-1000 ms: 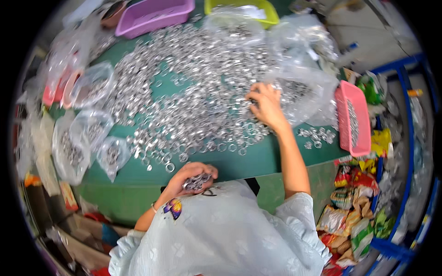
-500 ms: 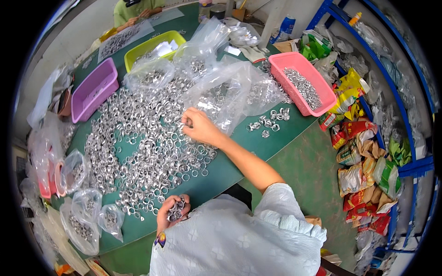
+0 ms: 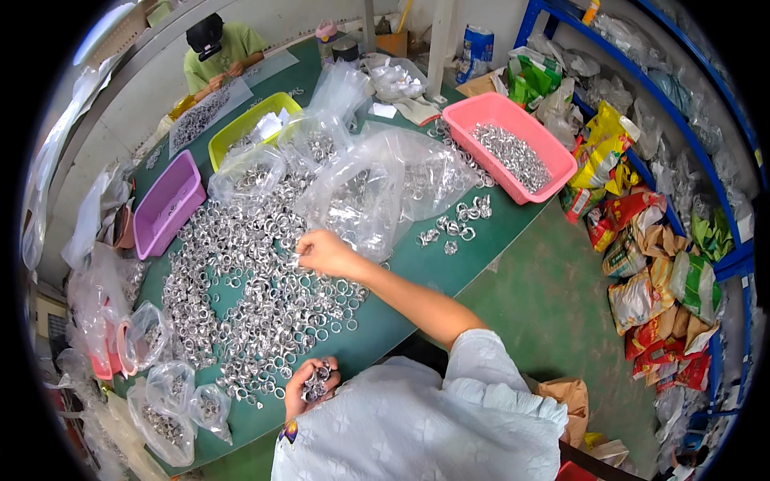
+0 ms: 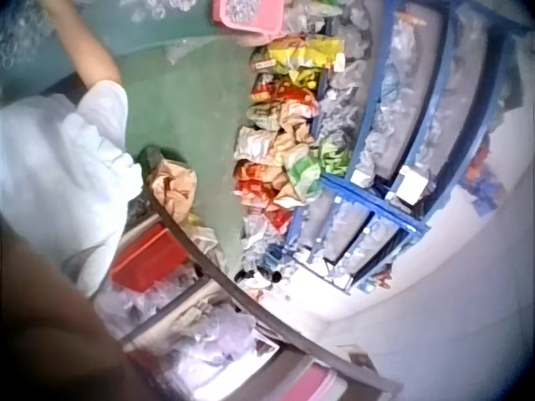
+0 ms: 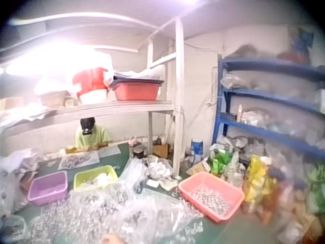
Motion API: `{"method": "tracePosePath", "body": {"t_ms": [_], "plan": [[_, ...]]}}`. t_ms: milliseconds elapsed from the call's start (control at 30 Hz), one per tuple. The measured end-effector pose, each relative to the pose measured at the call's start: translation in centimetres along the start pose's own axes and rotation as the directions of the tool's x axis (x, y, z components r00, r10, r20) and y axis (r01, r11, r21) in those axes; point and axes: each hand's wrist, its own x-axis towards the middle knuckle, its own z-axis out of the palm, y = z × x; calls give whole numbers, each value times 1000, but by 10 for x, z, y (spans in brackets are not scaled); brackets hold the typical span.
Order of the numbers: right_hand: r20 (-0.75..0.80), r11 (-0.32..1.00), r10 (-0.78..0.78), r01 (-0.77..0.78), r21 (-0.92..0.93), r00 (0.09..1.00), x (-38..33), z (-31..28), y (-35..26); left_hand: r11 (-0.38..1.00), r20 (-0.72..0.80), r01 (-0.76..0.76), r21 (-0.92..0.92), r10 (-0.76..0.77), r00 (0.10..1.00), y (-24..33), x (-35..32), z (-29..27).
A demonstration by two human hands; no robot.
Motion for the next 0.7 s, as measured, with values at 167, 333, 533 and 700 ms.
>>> {"method": "tracePosePath", "body": {"t_ms": [167,333,533,700], "plan": [[162,972,173,-195,131,971,-9,-10,-23,1000,-17,0,7,1,1000,-3,-2,-1],[307,972,224,-233,-7,925,-11,-15,-25,999,16,19,29,-20,1000,-2,3,0],[52,991,-36,42,-124,998,-3,1,18,1000,42,24,18,-25,999,0,1,1],[-8,974,98,-94,206,995,-11,-29,3,1000,65,-4,-16,5,998,-3,0,1]]}}
